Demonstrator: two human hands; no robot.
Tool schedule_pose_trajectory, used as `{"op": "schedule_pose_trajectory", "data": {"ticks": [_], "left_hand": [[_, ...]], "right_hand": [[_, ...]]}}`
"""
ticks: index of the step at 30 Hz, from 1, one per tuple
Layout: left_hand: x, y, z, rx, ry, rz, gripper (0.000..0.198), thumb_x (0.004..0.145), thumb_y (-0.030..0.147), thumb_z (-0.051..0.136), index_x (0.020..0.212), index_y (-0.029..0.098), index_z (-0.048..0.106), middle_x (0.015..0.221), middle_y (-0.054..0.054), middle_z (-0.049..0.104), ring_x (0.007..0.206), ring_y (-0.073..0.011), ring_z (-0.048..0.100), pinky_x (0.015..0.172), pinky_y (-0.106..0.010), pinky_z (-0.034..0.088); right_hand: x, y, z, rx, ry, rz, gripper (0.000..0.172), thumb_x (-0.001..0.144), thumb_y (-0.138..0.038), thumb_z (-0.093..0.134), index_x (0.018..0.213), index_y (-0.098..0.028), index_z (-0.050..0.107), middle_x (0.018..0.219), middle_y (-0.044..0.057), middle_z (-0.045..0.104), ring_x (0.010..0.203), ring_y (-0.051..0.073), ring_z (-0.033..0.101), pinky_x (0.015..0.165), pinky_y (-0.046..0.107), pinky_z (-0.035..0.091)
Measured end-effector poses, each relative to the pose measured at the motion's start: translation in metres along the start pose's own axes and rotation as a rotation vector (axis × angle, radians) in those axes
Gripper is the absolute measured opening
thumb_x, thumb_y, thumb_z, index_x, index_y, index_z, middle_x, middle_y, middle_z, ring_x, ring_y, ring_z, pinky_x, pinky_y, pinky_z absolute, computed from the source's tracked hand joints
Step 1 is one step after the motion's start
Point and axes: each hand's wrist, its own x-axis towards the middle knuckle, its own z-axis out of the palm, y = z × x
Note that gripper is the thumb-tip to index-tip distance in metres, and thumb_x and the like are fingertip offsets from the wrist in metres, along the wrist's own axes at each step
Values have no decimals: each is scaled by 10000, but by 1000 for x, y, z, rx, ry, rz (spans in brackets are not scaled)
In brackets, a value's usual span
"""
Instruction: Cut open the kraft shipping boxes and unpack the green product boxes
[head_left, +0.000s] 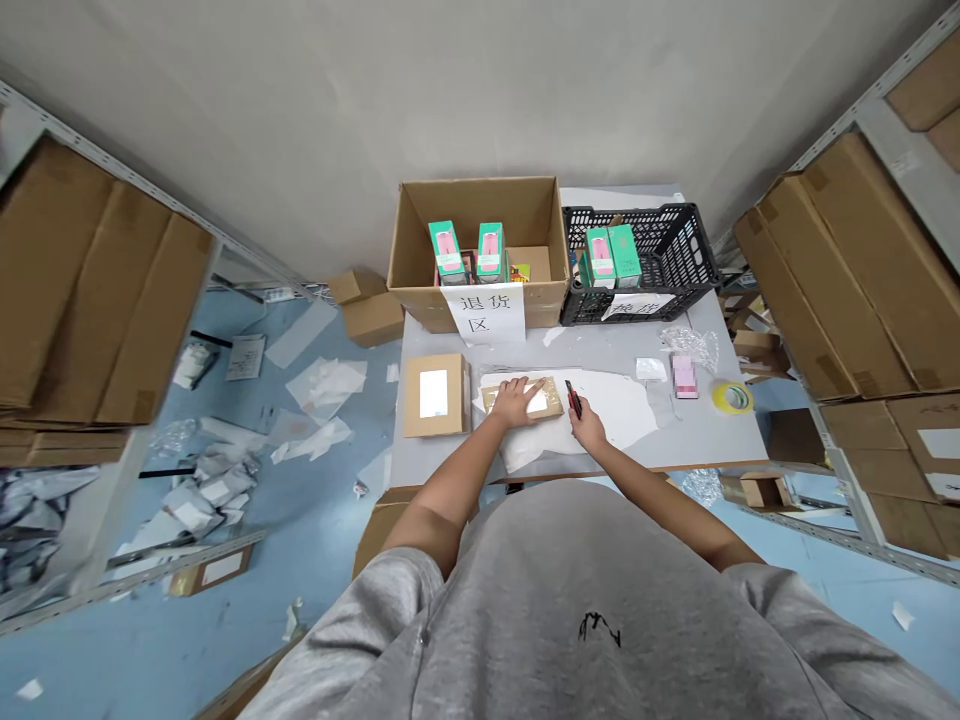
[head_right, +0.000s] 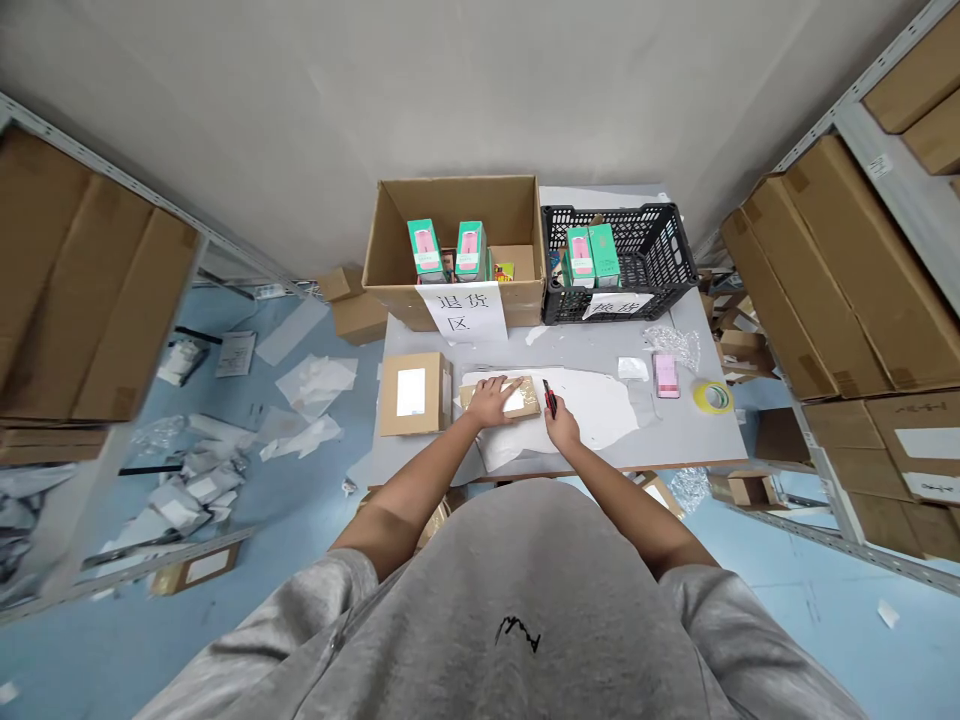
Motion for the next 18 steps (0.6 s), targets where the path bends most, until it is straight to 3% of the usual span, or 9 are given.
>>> {"op": "schedule_pose_trajectory", "data": {"ticks": [2, 4, 6, 8, 10, 13, 15, 18], "left_hand": [[-1, -3, -4, 4, 20, -127, 1186, 740, 657, 941, 1736, 276, 421, 1575, -259, 576, 1414, -485, 546, 1180, -619, 407], [0, 1, -6, -4, 81, -377, 1157, 829, 766, 821, 1760, 246, 372, 1580, -283, 566, 1404, -495, 553, 1146, -611, 449], [5, 8, -9, -22, 94, -644, 1136, 916, 838, 664, 1800, 244, 269, 1672, -295, 480, 1429, -487, 554, 1119, -577, 498], [12, 12, -13, -71, 39, -812, 1109, 958, 854, 571, 1821, 275, 184, 1765, -288, 356, 1390, -453, 618, 1063, -523, 558], [19, 11, -18, -159, -35, -892, 1066, 975, 848, 544, 1819, 303, 186, 1788, -286, 306, 1269, -406, 715, 989, -481, 602], [26, 2, -22, -274, -75, -1005, 973, 1007, 830, 504, 1780, 274, 303, 1718, -292, 403, 1141, -358, 779, 929, -447, 628], [27, -3, -21, -278, -73, -1093, 940, 1027, 817, 467, 1736, 205, 385, 1704, -313, 413, 1165, -370, 772, 903, -443, 639], [24, -7, -17, -189, -105, -1167, 935, 1050, 785, 413, 1690, 105, 450, 1729, -358, 373, 1293, -449, 699, 859, -491, 655]], "right_hand": [[7, -7, 3, -50, 28, -50, 492, 1087, -304, 594, 1573, -232, 562, 1175, 100, 784, 948, 247, 765, 888, 312, 593], [13, -15, 6, -127, 34, -81, 536, 1102, -274, 553, 1635, -227, 514, 1346, 142, 730, 1119, 272, 741, 978, 335, 572], [18, -25, 11, -224, 13, -94, 571, 1134, -257, 468, 1704, -245, 441, 1428, 152, 671, 1154, 271, 724, 1002, 351, 558], [23, -35, 18, -307, -2, -99, 594, 1156, -252, 391, 1750, -272, 376, 1454, 151, 630, 1117, 265, 724, 987, 361, 553], [28, -45, 24, -357, -8, -107, 606, 1165, -262, 356, 1771, -281, 340, 1450, 153, 608, 1104, 270, 721, 975, 368, 546], [31, -54, 33, -374, -11, -126, 607, 1172, -333, 385, 1773, -269, 332, 1427, 155, 600, 1163, 291, 708, 985, 367, 532], [29, -52, 36, -356, 4, -145, 649, 1157, -430, 469, 1768, -266, 330, 1433, 153, 592, 1222, 309, 689, 993, 361, 527], [22, -36, 37, -304, 32, -142, 888, 1032, -582, 697, 1767, -274, 305, 1464, 152, 580, 1285, 337, 665, 990, 359, 536]]}}
